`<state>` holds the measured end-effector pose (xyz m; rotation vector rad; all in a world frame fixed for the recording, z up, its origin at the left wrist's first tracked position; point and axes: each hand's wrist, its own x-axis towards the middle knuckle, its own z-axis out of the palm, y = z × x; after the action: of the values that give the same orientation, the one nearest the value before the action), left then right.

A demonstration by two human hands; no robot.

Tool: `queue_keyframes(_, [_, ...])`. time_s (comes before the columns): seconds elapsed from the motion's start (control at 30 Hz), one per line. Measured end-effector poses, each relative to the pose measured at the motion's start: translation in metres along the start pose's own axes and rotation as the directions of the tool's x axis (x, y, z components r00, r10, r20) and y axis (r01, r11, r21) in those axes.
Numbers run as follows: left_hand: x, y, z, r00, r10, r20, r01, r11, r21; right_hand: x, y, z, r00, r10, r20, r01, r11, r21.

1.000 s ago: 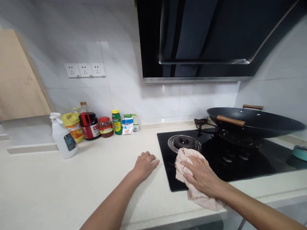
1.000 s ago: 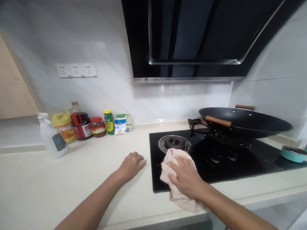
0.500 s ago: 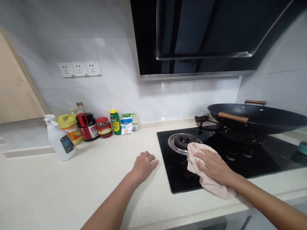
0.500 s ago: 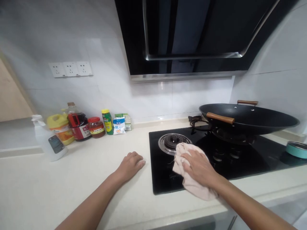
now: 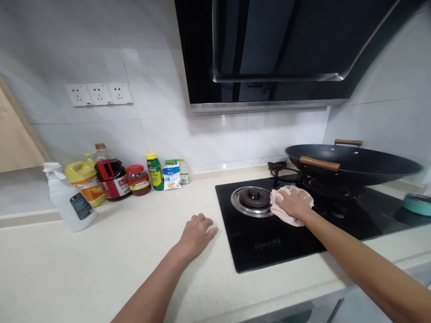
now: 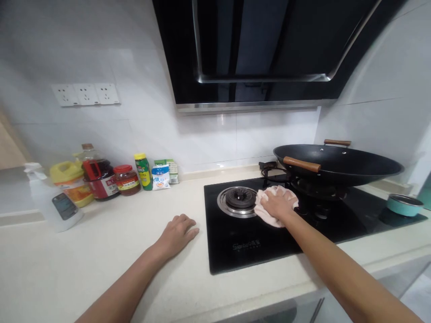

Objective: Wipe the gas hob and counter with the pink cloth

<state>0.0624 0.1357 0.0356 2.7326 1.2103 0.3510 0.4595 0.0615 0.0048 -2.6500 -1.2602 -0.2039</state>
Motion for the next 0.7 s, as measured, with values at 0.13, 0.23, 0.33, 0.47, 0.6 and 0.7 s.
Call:
queue_keyframes(0.13, [0.001,-0.001,0.001,1.0,0.007,-0.009,-0.007,1.0,-0.007,0.015,-0.001,-0.001,0.991,0.131,-0.002,-0.131,0.991,0.029])
queue_keyframes(0.23, [0.002,-0.001,0.001,1.0,0.016,-0.01,-0.016,1.0,-0.006,0.006,-0.001,-0.002,0.997,0.079,-0.025,-0.079,0.997,-0.003])
queue_keyframes(0.33, [0.002,-0.001,0.002,1.0,0.02,-0.007,-0.02,1.0,0.024,-0.019,-0.001,-0.006,0.996,-0.072,-0.052,0.07,0.997,-0.038])
queue_keyframes(0.47, [0.0,0.002,0.003,0.999,0.034,0.004,-0.034,0.997,0.062,-0.062,-0.004,-0.02,0.938,-0.332,-0.095,0.332,0.943,-0.02])
queue_keyframes(0.6, [-0.002,0.004,0.002,0.999,0.028,0.03,-0.03,0.998,0.059,-0.108,-0.016,-0.035,0.885,-0.447,-0.129,0.446,0.894,-0.042])
queue_keyframes(0.7, [-0.002,0.005,0.002,0.999,0.027,0.041,-0.028,0.999,0.042,-0.14,-0.029,-0.043,0.889,-0.435,-0.142,0.431,0.9,-0.059])
